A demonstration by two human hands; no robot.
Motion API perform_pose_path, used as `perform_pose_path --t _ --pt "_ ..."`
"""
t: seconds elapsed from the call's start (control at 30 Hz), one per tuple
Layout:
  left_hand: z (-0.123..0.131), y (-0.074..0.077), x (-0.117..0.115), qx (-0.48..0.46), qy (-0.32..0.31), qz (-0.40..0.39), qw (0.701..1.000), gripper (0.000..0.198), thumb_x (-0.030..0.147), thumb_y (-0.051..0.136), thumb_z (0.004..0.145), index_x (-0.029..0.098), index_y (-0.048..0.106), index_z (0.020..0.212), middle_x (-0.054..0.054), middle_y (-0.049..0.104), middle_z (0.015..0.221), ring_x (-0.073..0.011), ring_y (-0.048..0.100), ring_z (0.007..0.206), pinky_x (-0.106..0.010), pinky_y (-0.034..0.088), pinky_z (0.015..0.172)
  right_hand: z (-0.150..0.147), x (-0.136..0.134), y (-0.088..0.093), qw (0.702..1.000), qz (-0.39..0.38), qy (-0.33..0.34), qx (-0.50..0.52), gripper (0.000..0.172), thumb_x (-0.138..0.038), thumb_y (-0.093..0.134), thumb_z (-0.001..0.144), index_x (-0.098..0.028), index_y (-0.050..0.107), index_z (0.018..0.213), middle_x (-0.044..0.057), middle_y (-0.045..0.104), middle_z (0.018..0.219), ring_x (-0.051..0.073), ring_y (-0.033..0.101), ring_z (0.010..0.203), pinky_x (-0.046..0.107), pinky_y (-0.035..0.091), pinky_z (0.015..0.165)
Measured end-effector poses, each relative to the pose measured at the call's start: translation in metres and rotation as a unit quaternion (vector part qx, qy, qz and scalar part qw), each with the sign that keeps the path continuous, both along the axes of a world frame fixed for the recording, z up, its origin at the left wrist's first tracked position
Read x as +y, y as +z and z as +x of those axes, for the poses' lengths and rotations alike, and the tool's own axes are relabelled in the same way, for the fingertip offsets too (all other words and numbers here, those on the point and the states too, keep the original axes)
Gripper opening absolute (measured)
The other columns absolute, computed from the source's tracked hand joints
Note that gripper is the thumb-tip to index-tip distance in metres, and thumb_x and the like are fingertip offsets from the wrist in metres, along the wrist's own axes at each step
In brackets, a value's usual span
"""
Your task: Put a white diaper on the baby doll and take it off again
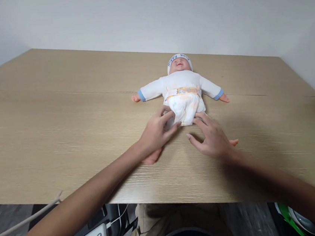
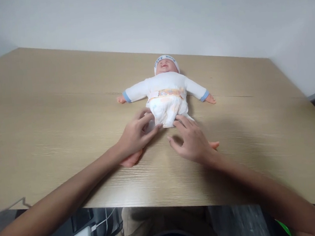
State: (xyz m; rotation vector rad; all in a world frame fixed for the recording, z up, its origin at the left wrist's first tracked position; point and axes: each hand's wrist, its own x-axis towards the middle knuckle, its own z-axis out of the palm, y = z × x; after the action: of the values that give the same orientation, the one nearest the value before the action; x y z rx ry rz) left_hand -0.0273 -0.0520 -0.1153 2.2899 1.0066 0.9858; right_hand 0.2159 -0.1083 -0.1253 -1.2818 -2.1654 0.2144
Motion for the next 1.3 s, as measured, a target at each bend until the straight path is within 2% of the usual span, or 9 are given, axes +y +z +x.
perform_pose_path --t 0.07,0.23,0.33,0.47,0.73,0.93,1.1,1.2,1.3 --pt "0.000 0.001 0.000 -0.002 -0.009 -0.003 1.000 0.014 0.035 0.064 0.109 0.022 0.067 0.104 -0.012 0.069 0.131 -0.0271 0.067 0.116 -0.041 0.055 0.094 0.000 0.000 0.002 1.000 -0.010 0.007 0.000 0.034 -0.035 0.071 0.099 -0.022 0.064 0.130 0.019 0.068 0.146 0.041 0.067 0.133 0.059 0.056 0.111" --pt "0.001 0.004 -0.003 -0.001 -0.015 -0.025 1.000 0.016 0.030 0.062 0.107 0.022 0.059 0.094 -0.006 0.067 0.099 -0.0214 0.060 0.090 -0.036 0.048 0.080 0.000 -0.002 0.003 0.999 -0.047 0.014 -0.018 0.046 -0.036 0.074 0.096 -0.019 0.060 0.136 0.020 0.068 0.145 0.039 0.069 0.125 0.056 0.054 0.110" --pt "0.002 0.004 -0.003 0.016 -0.001 -0.039 0.999 0.021 0.030 0.060 0.107 0.023 0.051 0.089 -0.002 0.062 0.090 -0.0192 0.054 0.083 -0.035 0.042 0.078 0.001 -0.003 -0.001 0.999 -0.046 -0.017 0.010 0.038 -0.035 0.070 0.100 -0.019 0.062 0.134 0.013 0.075 0.116 0.031 0.072 0.100 0.048 0.057 0.097" --pt "0.004 0.001 -0.002 0.046 0.027 -0.039 0.998 0.027 0.030 0.060 0.103 0.023 0.041 0.086 0.000 0.059 0.087 -0.0180 0.051 0.080 -0.035 0.036 0.078 0.001 -0.004 -0.006 0.988 -0.025 -0.106 0.108 0.031 -0.031 0.066 0.104 -0.024 0.066 0.134 -0.001 0.068 0.078 0.024 0.070 0.076 0.040 0.059 0.088" --pt "0.006 0.002 0.001 -0.018 0.015 -0.099 0.995 0.030 0.034 0.066 0.099 0.024 0.041 0.084 0.004 0.052 0.076 -0.0147 0.043 0.069 -0.034 0.032 0.071 -0.001 0.001 -0.003 0.995 -0.006 -0.080 0.060 0.029 -0.032 0.067 0.101 -0.022 0.069 0.128 0.001 0.071 0.079 0.025 0.068 0.071 0.042 0.058 0.083" --pt "0.005 0.003 0.000 -0.100 0.012 -0.160 0.982 0.028 0.038 0.074 0.096 0.022 0.052 0.089 0.002 0.059 0.082 -0.0154 0.049 0.075 -0.032 0.039 0.071 -0.001 0.002 0.002 0.999 -0.015 -0.039 0.023 0.026 -0.032 0.063 0.104 -0.020 0.066 0.127 0.014 0.076 0.125 0.031 0.073 0.102 0.046 0.057 0.094" --pt "0.004 0.004 -0.002 -0.122 0.034 -0.190 0.973 0.029 0.039 0.079 0.095 0.021 0.056 0.093 0.002 0.058 0.083 -0.0149 0.048 0.074 -0.032 0.039 0.071 -0.001 -0.002 0.002 0.999 -0.037 -0.032 0.024 0.037 -0.035 0.064 0.104 -0.023 0.062 0.139 0.014 0.070 0.147 0.029 0.072 0.101 0.046 0.057 0.093" --pt "0.004 0.001 -0.001 -0.120 0.029 -0.199 0.972 0.030 0.041 0.080 0.095 0.021 0.057 0.094 0.003 0.056 0.082 -0.0149 0.046 0.074 -0.032 0.038 0.070 0.000 -0.003 0.001 0.999 -0.036 -0.021 0.008 0.041 -0.036 0.065 0.103 -0.022 0.060 0.142 0.014 0.074 0.138 0.030 0.072 0.099 0.049 0.056 0.096" --pt "0.003 -0.001 0.000 -0.115 0.031 -0.201 0.972 0.030 0.042 0.079 0.095 0.022 0.057 0.094 0.003 0.053 0.081 -0.0151 0.046 0.074 -0.032 0.037 0.070 0.001 -0.002 0.000 0.998 -0.048 -0.030 -0.003 0.047 -0.039 0.069 0.100 -0.019 0.061 0.142 0.012 0.077 0.112 0.031 0.071 0.094 0.049 0.056 0.095"
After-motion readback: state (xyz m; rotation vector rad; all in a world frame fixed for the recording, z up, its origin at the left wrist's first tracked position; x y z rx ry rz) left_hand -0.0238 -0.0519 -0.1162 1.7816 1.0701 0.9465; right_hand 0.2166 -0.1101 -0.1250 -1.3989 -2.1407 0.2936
